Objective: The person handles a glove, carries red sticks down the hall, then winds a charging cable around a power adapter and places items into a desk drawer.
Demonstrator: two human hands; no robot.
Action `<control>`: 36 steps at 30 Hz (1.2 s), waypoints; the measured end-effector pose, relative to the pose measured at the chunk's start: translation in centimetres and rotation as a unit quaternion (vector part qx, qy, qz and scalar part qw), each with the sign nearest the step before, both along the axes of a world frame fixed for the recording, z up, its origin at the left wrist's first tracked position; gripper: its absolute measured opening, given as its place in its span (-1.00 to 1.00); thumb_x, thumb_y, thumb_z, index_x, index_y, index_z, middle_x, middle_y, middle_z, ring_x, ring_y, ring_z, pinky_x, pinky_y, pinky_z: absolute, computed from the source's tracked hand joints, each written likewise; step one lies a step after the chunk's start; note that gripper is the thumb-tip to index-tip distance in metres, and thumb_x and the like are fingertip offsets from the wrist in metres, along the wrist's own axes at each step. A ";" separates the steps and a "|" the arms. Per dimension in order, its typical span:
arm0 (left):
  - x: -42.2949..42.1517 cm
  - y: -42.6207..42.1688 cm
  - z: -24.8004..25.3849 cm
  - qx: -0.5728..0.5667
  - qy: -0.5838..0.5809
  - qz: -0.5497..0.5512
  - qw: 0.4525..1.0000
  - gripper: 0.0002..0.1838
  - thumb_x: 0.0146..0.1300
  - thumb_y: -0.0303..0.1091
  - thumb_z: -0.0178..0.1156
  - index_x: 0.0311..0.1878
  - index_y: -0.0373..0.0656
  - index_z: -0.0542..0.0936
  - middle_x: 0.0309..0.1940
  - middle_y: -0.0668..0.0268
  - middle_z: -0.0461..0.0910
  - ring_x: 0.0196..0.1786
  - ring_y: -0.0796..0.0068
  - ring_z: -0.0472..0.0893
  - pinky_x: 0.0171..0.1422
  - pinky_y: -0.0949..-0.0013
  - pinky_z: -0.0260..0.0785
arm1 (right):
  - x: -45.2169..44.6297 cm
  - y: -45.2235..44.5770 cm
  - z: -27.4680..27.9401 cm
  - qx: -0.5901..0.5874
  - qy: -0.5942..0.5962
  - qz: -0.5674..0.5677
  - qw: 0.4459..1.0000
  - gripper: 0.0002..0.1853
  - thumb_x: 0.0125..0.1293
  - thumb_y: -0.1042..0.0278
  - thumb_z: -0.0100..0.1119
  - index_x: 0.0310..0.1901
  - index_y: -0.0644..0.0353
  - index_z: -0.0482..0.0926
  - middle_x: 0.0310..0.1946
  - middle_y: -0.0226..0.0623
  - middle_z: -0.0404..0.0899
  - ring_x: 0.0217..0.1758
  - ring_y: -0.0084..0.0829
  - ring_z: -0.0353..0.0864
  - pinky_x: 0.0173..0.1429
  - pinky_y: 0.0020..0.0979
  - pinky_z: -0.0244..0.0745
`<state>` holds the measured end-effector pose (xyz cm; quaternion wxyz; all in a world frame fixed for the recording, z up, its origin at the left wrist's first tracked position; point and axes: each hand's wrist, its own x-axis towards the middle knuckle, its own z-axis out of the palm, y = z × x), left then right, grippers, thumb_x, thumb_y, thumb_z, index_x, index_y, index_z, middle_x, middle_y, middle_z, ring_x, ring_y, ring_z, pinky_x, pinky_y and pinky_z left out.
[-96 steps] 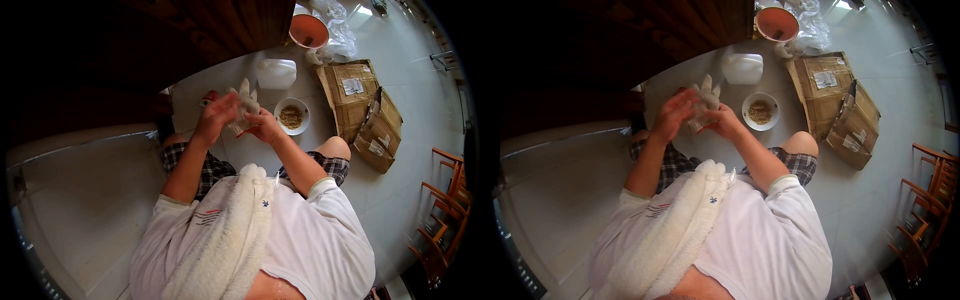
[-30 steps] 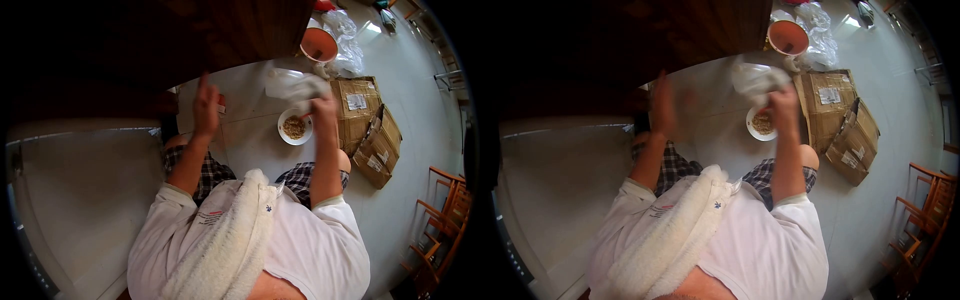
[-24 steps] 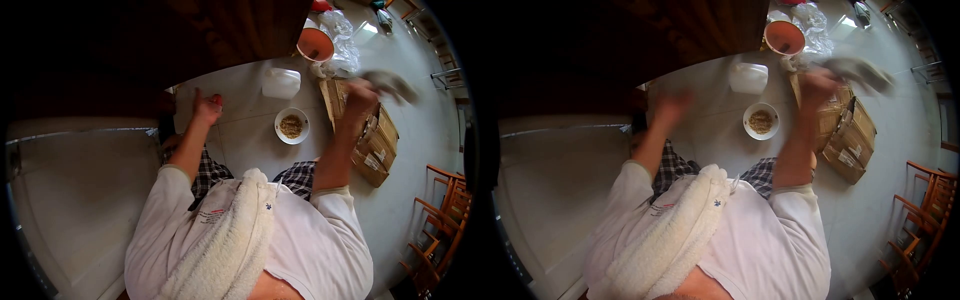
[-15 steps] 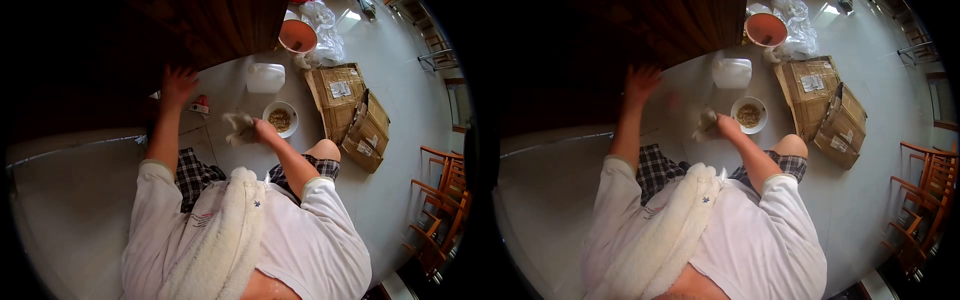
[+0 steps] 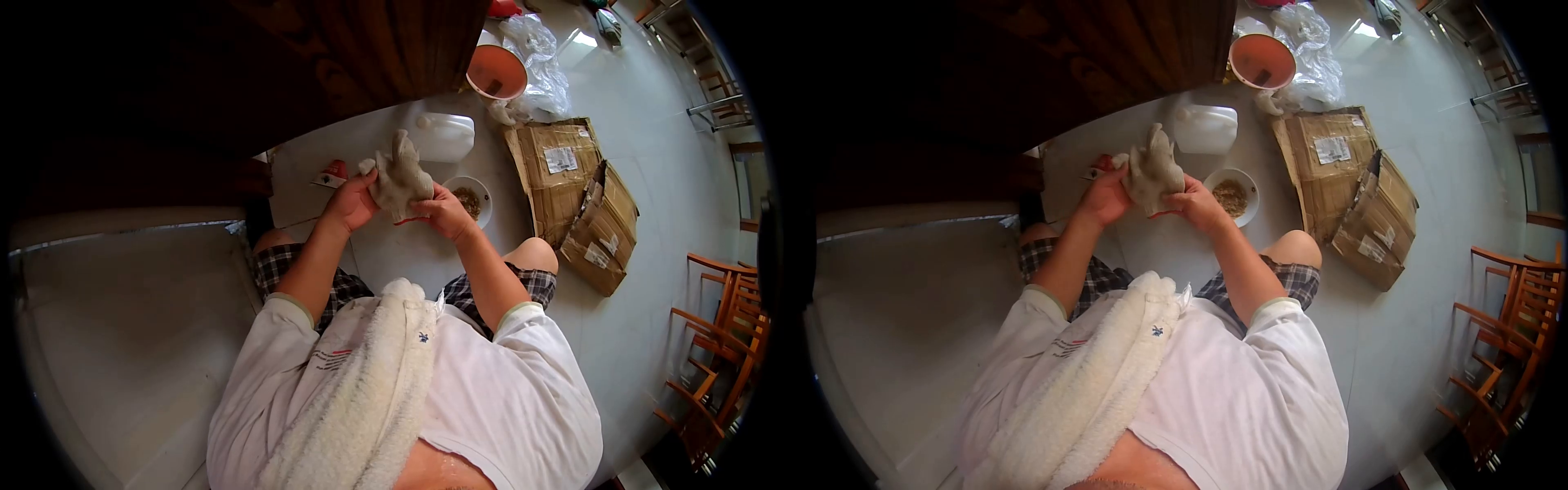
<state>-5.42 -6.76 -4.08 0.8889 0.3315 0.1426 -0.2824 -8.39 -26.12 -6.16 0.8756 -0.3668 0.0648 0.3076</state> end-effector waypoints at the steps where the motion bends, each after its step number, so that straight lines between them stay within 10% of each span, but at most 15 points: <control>1: 0.2 0.2 -0.4 0.032 0.009 0.006 0.999 -0.62 0.22 -0.23 0.07 0.04 -0.23 0.37 -0.02 0.21 0.46 0.03 0.27 0.46 0.12 0.15 0.33 | -0.1 -0.1 0.0 0.001 -0.001 0.015 1.000 -0.54 0.06 0.61 0.09 0.07 0.25 0.36 -0.08 -0.29 0.48 0.02 -0.38 0.47 0.07 -0.27 0.45; 6: 1.2 1.0 -1.2 0.199 -0.037 0.066 0.977 -0.71 0.10 -0.56 0.12 -0.08 -0.13 0.45 -0.18 0.34 0.52 -0.14 0.38 0.55 -0.06 0.27 0.49 | 0.0 0.6 0.9 0.085 0.034 -0.026 0.995 -0.54 0.20 0.37 0.06 0.13 0.28 0.29 0.00 -0.23 0.45 0.05 -0.32 0.47 0.06 -0.28 0.46; 10: 1.1 1.4 0.0 0.372 -0.054 0.051 0.925 -0.78 0.13 -0.46 0.15 -0.13 -0.12 0.45 -0.21 0.35 0.53 -0.15 0.46 0.54 -0.14 0.28 0.48 | 0.7 2.4 1.7 0.044 0.024 -0.068 0.996 -0.61 0.24 0.49 -0.08 0.13 0.33 0.26 0.03 -0.13 0.41 0.06 -0.16 0.46 0.06 -0.16 0.49; 16: 0.5 2.3 0.2 0.030 0.101 0.003 0.994 -0.79 0.17 -0.29 0.16 -0.13 -0.05 0.48 -0.26 0.38 0.55 -0.24 0.50 0.56 -0.32 0.37 0.47 | 1.0 3.3 3.6 0.012 0.065 -0.141 0.988 -0.68 0.25 0.55 -0.12 0.05 0.28 0.32 -0.04 -0.17 0.44 0.00 -0.20 0.50 0.01 -0.21 0.53; 19: -2.4 1.5 3.8 0.118 0.122 -0.042 0.985 -0.78 0.13 -0.34 0.19 -0.14 -0.04 0.47 -0.28 0.39 0.54 -0.25 0.50 0.55 -0.34 0.35 0.46 | 0.1 3.6 7.2 -0.048 0.093 -0.105 0.989 -0.70 0.22 0.55 -0.08 0.01 0.23 0.36 -0.10 -0.23 0.47 -0.08 -0.30 0.52 -0.11 -0.28 0.55; 22: -3.5 1.8 9.3 0.208 0.146 -0.001 0.967 -0.77 0.08 -0.44 0.20 -0.16 -0.06 0.46 -0.32 0.40 0.53 -0.28 0.50 0.54 -0.32 0.34 0.47 | -0.8 3.2 12.6 -0.170 0.116 0.000 0.979 -0.76 0.21 0.45 0.03 -0.07 0.16 0.41 -0.26 -0.36 0.52 -0.32 -0.49 0.54 -0.45 -0.44 0.51; 36: -4.0 6.0 49.7 0.250 0.042 0.052 0.966 -0.73 0.01 -0.59 0.09 -0.14 -0.29 0.43 -0.25 0.18 0.53 -0.26 0.33 0.59 -0.32 0.21 0.57 | -10.4 -7.2 33.2 -0.483 -0.007 0.174 0.858 -0.72 0.15 0.32 0.14 -0.19 0.37 0.54 -0.51 -0.27 0.54 -0.55 -0.50 0.53 -0.52 -0.50 0.45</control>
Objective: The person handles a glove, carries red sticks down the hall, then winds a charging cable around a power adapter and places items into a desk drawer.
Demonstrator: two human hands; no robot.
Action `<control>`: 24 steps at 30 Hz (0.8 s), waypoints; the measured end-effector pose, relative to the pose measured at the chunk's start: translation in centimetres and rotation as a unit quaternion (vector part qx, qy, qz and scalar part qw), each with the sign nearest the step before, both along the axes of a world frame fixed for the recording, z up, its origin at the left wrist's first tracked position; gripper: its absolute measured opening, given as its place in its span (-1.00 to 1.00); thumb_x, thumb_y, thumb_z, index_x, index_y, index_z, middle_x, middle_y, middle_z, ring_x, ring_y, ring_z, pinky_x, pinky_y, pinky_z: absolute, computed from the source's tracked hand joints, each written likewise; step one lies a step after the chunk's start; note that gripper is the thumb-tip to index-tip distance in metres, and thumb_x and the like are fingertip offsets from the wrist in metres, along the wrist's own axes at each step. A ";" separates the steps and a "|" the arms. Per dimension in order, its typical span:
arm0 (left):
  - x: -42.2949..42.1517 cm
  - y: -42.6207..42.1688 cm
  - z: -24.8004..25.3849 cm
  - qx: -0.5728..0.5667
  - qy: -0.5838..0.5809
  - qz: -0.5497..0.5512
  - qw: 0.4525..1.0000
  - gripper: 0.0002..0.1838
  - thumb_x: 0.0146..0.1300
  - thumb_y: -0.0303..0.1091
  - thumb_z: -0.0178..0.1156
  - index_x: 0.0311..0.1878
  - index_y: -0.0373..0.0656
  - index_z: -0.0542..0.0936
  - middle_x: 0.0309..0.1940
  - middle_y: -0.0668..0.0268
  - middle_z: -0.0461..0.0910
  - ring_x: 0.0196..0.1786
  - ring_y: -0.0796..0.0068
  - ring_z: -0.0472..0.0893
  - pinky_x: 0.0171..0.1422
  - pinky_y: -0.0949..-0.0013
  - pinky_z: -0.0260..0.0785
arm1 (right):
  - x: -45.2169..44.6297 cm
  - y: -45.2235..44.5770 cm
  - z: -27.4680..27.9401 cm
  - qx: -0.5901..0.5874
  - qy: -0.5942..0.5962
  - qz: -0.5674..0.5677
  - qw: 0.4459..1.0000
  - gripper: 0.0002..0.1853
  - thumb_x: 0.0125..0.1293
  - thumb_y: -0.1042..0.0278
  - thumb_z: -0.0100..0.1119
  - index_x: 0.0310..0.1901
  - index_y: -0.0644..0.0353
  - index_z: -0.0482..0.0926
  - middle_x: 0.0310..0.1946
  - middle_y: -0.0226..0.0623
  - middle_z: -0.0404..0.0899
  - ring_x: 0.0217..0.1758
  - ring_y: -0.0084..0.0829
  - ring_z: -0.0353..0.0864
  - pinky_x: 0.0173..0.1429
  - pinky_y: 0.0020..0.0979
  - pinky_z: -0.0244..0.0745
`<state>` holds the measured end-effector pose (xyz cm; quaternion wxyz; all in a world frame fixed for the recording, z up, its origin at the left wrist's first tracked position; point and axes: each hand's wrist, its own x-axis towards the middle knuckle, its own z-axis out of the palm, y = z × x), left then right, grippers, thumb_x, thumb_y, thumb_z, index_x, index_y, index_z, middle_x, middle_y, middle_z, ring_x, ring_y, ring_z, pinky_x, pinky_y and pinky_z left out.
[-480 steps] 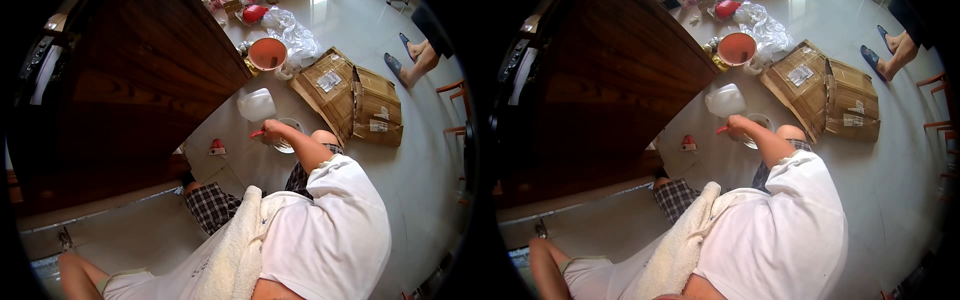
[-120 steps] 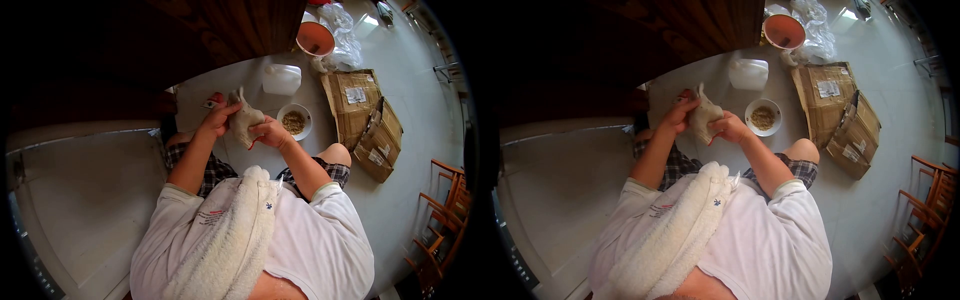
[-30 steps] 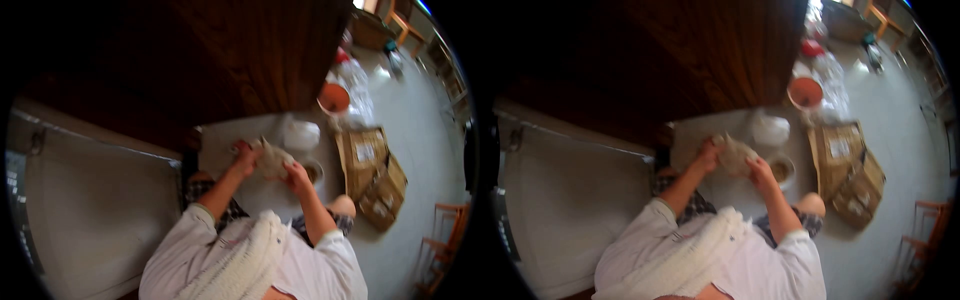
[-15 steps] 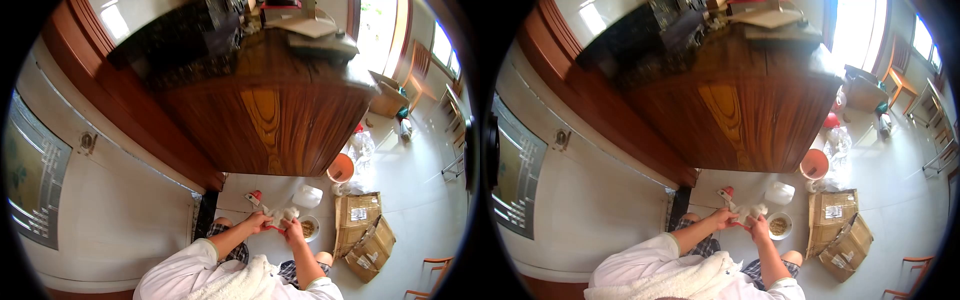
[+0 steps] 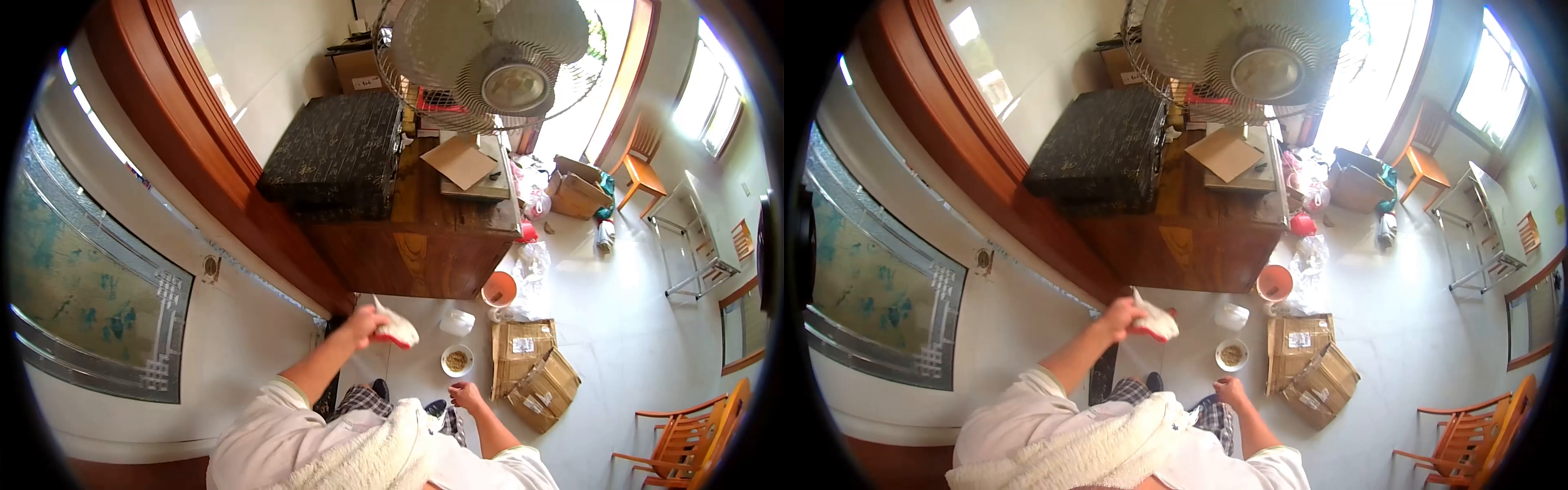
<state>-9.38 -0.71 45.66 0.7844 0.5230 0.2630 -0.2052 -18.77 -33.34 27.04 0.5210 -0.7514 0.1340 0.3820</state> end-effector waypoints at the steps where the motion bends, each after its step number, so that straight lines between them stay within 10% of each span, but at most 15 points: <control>1: -0.1 0.2 5.2 -0.003 -0.026 0.012 1.000 -0.72 0.02 -0.59 0.08 -0.13 -0.29 0.43 -0.23 0.17 0.53 -0.23 0.33 0.59 -0.27 0.23 0.56 | -0.9 -1.6 1.2 -0.007 0.019 -0.025 0.999 -0.74 0.15 0.33 0.14 -0.22 0.37 0.54 -0.52 -0.28 0.53 -0.56 -0.50 0.52 -0.53 -0.50 0.45; 9: 1.2 2.7 27.9 0.046 -0.255 0.121 0.958 -0.70 0.08 -0.54 0.03 -0.06 -0.33 0.40 -0.16 0.13 0.51 -0.13 0.27 0.56 -0.14 0.28 0.54 | -6.3 -11.0 6.8 -0.008 0.082 -0.201 0.976 -0.85 0.14 0.47 0.08 -0.30 0.37 0.46 -0.62 -0.33 0.41 -0.66 -0.49 0.43 -0.61 -0.47 0.41; 24: 15.9 13.6 31.0 -0.027 -0.312 0.118 0.942 -0.81 0.17 -0.49 -0.02 -0.15 -0.34 0.42 -0.19 0.15 0.50 -0.18 0.31 0.55 -0.23 0.34 0.52 | -11.6 -11.4 6.1 0.001 0.172 -0.431 0.886 -0.90 0.08 0.60 -0.02 -0.45 0.23 0.28 -0.71 -0.32 0.26 -0.76 -0.47 0.25 -0.74 -0.48 0.19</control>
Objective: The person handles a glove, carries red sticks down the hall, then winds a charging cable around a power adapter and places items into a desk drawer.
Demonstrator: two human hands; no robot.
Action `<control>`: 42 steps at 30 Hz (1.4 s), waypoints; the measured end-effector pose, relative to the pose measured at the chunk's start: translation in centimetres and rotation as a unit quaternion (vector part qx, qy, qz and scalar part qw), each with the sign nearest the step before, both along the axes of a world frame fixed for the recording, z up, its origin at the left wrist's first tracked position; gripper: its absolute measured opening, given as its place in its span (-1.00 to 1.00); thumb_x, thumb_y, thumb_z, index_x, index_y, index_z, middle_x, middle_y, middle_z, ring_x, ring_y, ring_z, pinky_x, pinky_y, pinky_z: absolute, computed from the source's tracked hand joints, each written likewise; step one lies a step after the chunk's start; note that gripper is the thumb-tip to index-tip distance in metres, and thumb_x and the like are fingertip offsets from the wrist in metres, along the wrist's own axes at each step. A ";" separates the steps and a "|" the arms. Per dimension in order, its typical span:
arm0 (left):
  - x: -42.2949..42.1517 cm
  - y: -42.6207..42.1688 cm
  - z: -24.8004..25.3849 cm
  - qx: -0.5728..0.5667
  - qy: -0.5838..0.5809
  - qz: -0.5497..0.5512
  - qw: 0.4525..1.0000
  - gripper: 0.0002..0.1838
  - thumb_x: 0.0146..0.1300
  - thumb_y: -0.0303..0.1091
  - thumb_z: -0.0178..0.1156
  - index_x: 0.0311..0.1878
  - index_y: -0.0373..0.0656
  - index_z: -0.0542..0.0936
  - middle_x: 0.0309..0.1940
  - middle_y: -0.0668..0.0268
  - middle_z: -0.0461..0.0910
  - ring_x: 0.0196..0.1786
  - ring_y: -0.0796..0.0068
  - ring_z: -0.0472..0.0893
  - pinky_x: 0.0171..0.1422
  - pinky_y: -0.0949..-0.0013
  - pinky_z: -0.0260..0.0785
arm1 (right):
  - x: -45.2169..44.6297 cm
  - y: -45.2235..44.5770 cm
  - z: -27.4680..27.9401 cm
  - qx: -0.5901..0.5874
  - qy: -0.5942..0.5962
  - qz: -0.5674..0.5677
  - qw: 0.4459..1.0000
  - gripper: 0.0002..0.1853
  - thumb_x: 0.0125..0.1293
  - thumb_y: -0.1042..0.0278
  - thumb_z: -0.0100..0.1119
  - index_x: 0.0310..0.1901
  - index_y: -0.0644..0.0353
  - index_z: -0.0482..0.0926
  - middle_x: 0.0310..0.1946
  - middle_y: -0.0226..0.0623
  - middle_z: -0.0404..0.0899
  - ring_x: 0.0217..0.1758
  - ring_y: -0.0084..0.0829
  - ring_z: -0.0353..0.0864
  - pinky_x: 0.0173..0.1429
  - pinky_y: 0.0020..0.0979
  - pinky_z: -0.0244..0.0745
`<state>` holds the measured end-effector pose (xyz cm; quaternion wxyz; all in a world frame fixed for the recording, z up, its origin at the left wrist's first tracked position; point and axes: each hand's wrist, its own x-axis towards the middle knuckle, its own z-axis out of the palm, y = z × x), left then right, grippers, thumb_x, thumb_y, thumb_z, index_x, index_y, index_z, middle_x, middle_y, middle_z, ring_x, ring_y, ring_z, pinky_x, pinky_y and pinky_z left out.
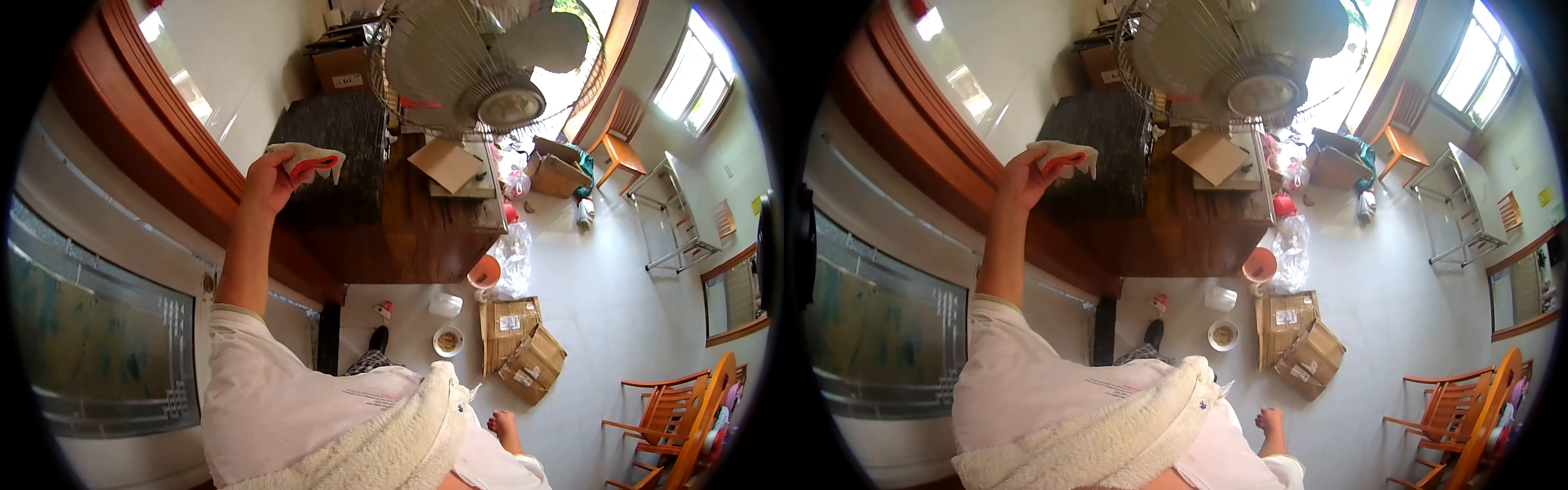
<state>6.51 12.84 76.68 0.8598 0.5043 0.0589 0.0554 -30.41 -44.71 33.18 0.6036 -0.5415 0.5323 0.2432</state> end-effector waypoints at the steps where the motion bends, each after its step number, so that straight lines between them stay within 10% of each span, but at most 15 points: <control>1: 1.5 1.0 0.0 -0.003 -0.003 0.001 1.000 -0.81 0.17 -0.49 -0.02 -0.15 -0.34 0.42 -0.18 0.14 0.50 -0.18 0.31 0.55 -0.22 0.33 0.52 | 0.1 0.2 0.0 0.006 0.008 -0.028 1.000 -0.91 0.08 0.60 -0.02 -0.45 0.23 0.28 -0.71 -0.32 0.26 -0.76 -0.46 0.25 -0.74 -0.47 0.20; 10: 31.1 8.9 12.7 -0.065 -0.163 -0.136 0.975 -0.92 0.05 -0.60 -0.02 -0.45 -0.42 0.45 -0.38 0.07 0.51 -0.25 0.19 0.55 -0.19 0.20 0.57 | 10.1 9.7 5.1 -0.050 -0.074 -0.012 0.996 -0.92 0.14 0.43 0.06 -0.39 0.19 0.37 -0.61 -0.25 0.42 -0.64 -0.38 0.44 -0.58 -0.38 0.42; 13: 39.3 10.1 13.7 0.051 -0.059 -0.006 0.997 0.01 0.04 -0.17 0.24 0.31 -0.32 -0.28 0.26 -0.16 -0.08 0.06 -0.08 0.36 -0.04 0.01 0.43 | 11.6 11.8 4.7 -0.057 -0.141 -0.010 0.988 -0.91 0.15 0.40 0.07 -0.39 0.20 0.41 -0.61 -0.28 0.43 -0.64 -0.43 0.44 -0.58 -0.38 0.43; 15: 37.7 7.5 12.1 0.098 -0.002 -0.073 0.993 0.12 -0.04 -0.12 0.31 0.33 -0.29 -0.30 0.30 -0.13 -0.17 0.12 -0.07 0.33 0.00 0.05 0.40 | 11.6 13.3 5.9 -0.073 -0.132 0.002 0.988 -0.87 0.18 0.33 0.07 -0.38 0.20 0.42 -0.59 -0.31 0.44 -0.62 -0.47 0.45 -0.53 -0.41 0.44; 17: 41.0 8.9 7.6 0.179 0.060 -0.187 0.964 -0.18 0.21 -0.15 0.07 0.32 -0.33 -0.16 0.29 -0.09 -0.04 0.10 0.00 0.39 0.13 0.16 0.34 | 9.1 13.4 3.7 -0.087 -0.126 0.036 0.987 -0.84 0.18 0.31 0.08 -0.36 0.23 0.43 -0.60 -0.33 0.44 -0.60 -0.49 0.44 -0.52 -0.44 0.43; 20: 32.6 2.1 5.3 0.214 0.101 -0.059 0.970 -0.56 0.36 -0.21 -0.21 0.20 -0.29 0.21 0.17 -0.03 0.26 0.21 0.10 0.31 0.30 0.20 0.18 | 6.0 14.4 4.9 -0.038 -0.038 -0.057 0.997 -0.81 0.15 0.40 0.05 -0.24 0.31 0.46 -0.58 -0.33 0.44 -0.62 -0.53 0.41 -0.54 -0.50 0.39; 28: 24.3 7.4 1.3 0.276 -0.023 -0.275 0.921 -0.60 0.35 -0.31 -0.17 0.19 -0.30 0.27 0.17 0.11 0.31 0.23 0.20 0.30 0.35 0.21 0.12 | -0.9 12.4 2.6 -0.017 0.034 -0.101 0.994 -0.79 0.14 0.43 0.05 -0.21 0.34 0.47 -0.58 -0.32 0.45 -0.62 -0.52 0.45 -0.62 -0.53 0.36; 42: -5.0 -19.4 -6.5 0.354 0.089 -0.307 0.879 -0.70 0.28 -0.30 0.03 -0.02 -0.29 0.46 -0.19 0.18 0.55 -0.21 0.47 0.57 -0.13 0.46 0.44 | -10.7 -7.4 1.6 -0.069 0.043 -0.133 0.988 -0.78 0.15 0.44 0.03 -0.18 0.32 0.44 -0.54 -0.28 0.46 -0.59 -0.50 0.47 -0.59 -0.52 0.40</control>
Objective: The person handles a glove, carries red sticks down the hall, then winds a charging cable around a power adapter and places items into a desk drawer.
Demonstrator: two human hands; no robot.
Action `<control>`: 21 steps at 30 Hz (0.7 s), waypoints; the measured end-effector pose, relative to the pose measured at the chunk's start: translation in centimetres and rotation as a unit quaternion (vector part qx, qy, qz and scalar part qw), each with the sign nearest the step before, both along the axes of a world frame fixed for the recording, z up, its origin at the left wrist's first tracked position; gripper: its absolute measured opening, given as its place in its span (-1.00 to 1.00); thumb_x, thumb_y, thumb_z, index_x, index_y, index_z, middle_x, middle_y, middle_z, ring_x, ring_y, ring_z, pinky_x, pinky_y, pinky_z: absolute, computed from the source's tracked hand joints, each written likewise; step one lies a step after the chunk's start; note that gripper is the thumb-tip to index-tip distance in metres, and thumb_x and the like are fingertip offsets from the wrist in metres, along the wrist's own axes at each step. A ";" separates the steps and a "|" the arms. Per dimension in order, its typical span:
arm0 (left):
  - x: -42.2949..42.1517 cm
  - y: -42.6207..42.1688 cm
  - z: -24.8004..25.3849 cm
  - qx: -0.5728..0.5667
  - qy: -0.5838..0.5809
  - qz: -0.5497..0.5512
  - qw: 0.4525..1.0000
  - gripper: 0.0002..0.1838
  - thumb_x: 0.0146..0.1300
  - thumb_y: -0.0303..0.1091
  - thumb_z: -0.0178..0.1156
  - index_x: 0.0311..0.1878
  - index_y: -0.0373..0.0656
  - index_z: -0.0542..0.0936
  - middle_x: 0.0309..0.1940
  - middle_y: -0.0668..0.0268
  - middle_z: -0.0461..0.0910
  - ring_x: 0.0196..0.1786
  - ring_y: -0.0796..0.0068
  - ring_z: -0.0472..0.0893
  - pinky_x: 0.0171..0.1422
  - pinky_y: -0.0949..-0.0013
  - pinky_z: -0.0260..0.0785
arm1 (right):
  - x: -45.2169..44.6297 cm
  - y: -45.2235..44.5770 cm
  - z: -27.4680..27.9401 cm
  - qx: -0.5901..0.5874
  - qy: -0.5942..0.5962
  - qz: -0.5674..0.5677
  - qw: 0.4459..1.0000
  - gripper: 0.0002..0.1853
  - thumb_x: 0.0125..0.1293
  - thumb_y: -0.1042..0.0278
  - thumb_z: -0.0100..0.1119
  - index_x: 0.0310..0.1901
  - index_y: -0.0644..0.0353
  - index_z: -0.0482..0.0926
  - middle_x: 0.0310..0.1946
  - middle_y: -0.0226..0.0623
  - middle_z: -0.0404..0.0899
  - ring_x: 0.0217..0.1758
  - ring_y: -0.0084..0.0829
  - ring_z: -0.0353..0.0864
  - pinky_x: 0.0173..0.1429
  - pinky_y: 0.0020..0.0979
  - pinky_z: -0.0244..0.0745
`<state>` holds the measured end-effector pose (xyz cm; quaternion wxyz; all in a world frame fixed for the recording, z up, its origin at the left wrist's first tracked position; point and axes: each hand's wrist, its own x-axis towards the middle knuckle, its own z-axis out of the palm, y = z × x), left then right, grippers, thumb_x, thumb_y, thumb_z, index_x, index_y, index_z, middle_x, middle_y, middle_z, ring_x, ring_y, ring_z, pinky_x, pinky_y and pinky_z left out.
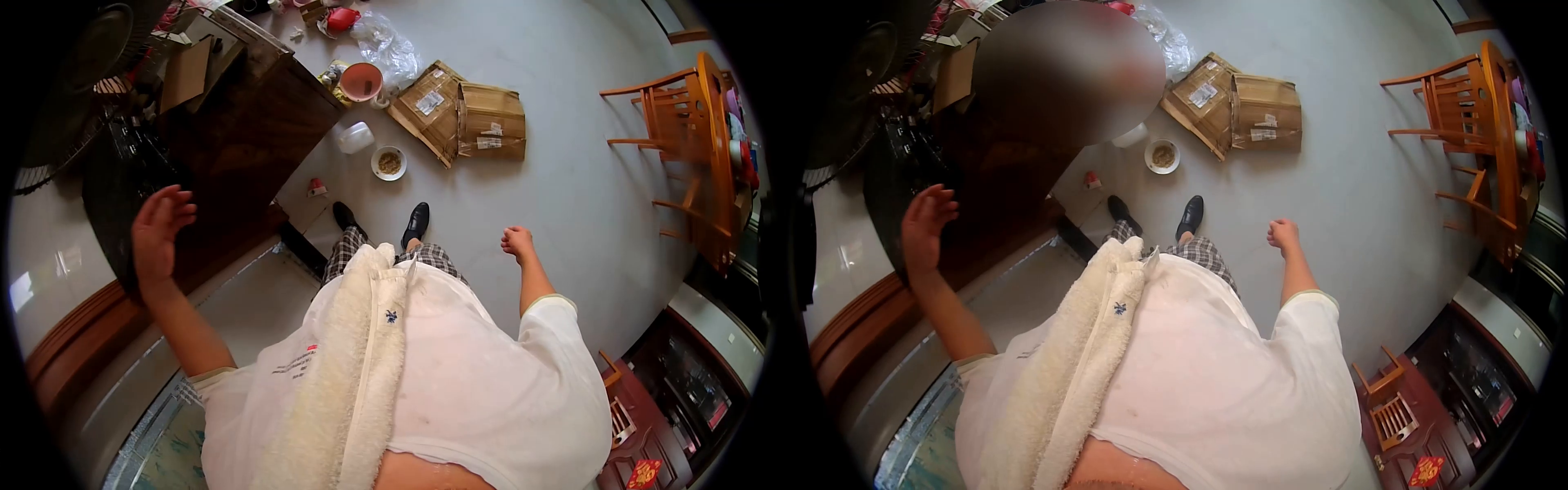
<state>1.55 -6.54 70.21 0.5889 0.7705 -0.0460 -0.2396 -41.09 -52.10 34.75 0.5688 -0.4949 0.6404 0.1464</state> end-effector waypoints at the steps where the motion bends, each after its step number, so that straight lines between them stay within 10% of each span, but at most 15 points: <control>1: -0.9 -0.9 -1.0 0.019 0.010 0.001 1.000 -0.71 0.27 -0.30 0.04 -0.03 -0.28 0.47 -0.20 0.20 0.55 -0.23 0.49 0.57 -0.15 0.47 0.45 | -0.5 -0.5 -0.2 0.001 0.002 -0.004 1.000 -0.78 0.15 0.44 0.02 -0.18 0.32 0.43 -0.55 -0.28 0.45 -0.59 -0.50 0.47 -0.59 -0.52 0.40; 12: -5.9 -1.3 -20.9 0.039 0.330 -0.019 0.943 -0.77 0.20 -0.23 0.12 -0.21 -0.20 0.47 -0.36 0.27 0.53 -0.39 0.49 0.56 -0.35 0.43 0.47 | 0.4 2.5 1.2 0.008 -0.054 -0.002 0.998 -0.76 0.17 0.39 0.04 -0.16 0.32 0.45 -0.50 -0.29 0.49 -0.56 -0.50 0.48 -0.53 -0.52 0.43; 16: -8.2 3.0 -32.1 0.260 0.368 -0.068 0.890 -0.79 0.17 -0.29 0.13 -0.28 -0.25 0.42 -0.49 0.22 0.46 -0.65 0.48 0.42 -0.66 0.42 0.27 | -1.4 4.8 3.5 0.009 -0.059 0.019 0.998 -0.71 0.18 0.33 0.07 -0.11 0.32 0.46 -0.48 -0.29 0.51 -0.53 -0.51 0.48 -0.47 -0.50 0.45; 21: -9.5 1.5 -31.2 0.269 0.405 -0.027 0.873 -0.83 0.15 -0.39 0.11 -0.43 -0.26 0.36 -0.74 0.34 0.20 -0.74 0.54 0.24 -0.72 0.45 0.10 | -7.2 4.4 4.3 0.020 -0.041 -0.034 0.998 -0.74 0.19 0.33 0.06 -0.15 0.32 0.47 -0.49 -0.29 0.49 -0.53 -0.50 0.48 -0.48 -0.48 0.46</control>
